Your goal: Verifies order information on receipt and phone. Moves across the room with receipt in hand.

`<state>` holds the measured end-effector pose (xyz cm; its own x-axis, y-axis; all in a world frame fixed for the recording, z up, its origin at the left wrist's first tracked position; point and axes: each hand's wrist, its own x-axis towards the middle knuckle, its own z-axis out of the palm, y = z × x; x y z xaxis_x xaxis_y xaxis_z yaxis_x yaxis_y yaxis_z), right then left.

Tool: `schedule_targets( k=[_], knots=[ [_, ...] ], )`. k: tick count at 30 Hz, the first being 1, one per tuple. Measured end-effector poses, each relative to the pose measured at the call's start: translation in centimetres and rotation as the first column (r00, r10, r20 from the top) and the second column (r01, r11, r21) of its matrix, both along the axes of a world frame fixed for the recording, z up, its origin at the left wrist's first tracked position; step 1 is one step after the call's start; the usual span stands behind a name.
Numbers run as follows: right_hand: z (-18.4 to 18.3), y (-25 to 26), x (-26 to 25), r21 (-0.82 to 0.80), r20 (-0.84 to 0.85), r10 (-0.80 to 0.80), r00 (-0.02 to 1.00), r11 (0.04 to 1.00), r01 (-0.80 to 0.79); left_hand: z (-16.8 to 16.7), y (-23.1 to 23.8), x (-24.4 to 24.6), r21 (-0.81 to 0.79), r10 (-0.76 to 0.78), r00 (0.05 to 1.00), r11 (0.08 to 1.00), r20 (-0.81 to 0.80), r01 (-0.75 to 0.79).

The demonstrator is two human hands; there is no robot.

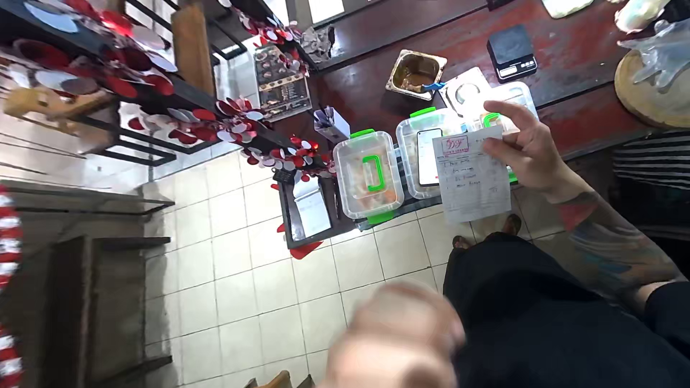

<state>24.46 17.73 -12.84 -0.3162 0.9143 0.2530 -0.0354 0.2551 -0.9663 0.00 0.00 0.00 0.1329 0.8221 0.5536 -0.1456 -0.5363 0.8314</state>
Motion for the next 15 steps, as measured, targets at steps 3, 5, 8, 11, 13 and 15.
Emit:
schedule_targets(
  k=[3,5,8,11,13,15],
  knots=[
    [1.8,-1.5,0.8,-0.059,0.038,-0.03,0.999,0.998,0.032,-5.4,7.1,1.9,0.007,0.335,0.942,0.942,-0.024,-0.334],
    [3.5,-2.4,1.3,-0.128,0.087,-0.056,0.995,0.99,0.067,-7.4,10.1,2.8,-0.149,0.301,0.938,0.933,-0.171,-0.327],
    [0.8,-0.2,3.6,0.017,-0.016,-0.024,1.0,1.0,0.025,-9.6,12.3,4.7,-0.407,0.138,0.958,0.883,-0.251,-0.233],
    [0.8,0.2,5.8,0.037,-0.021,-0.042,0.999,0.998,0.043,-10.2,13.7,7.5,-0.517,0.069,0.973,0.838,-0.221,-0.176],
    [0.7,0.6,7.5,0.047,-0.02,-0.074,0.997,0.996,0.075,-10.3,14.4,9.4,-0.511,0.073,0.973,0.841,-0.22,-0.179],
    [0.7,0.9,9.4,0.044,-0.016,-0.111,0.994,0.993,0.112,-10.3,15.1,11.2,-0.489,0.094,0.969,0.85,-0.229,-0.198]
  ],
)
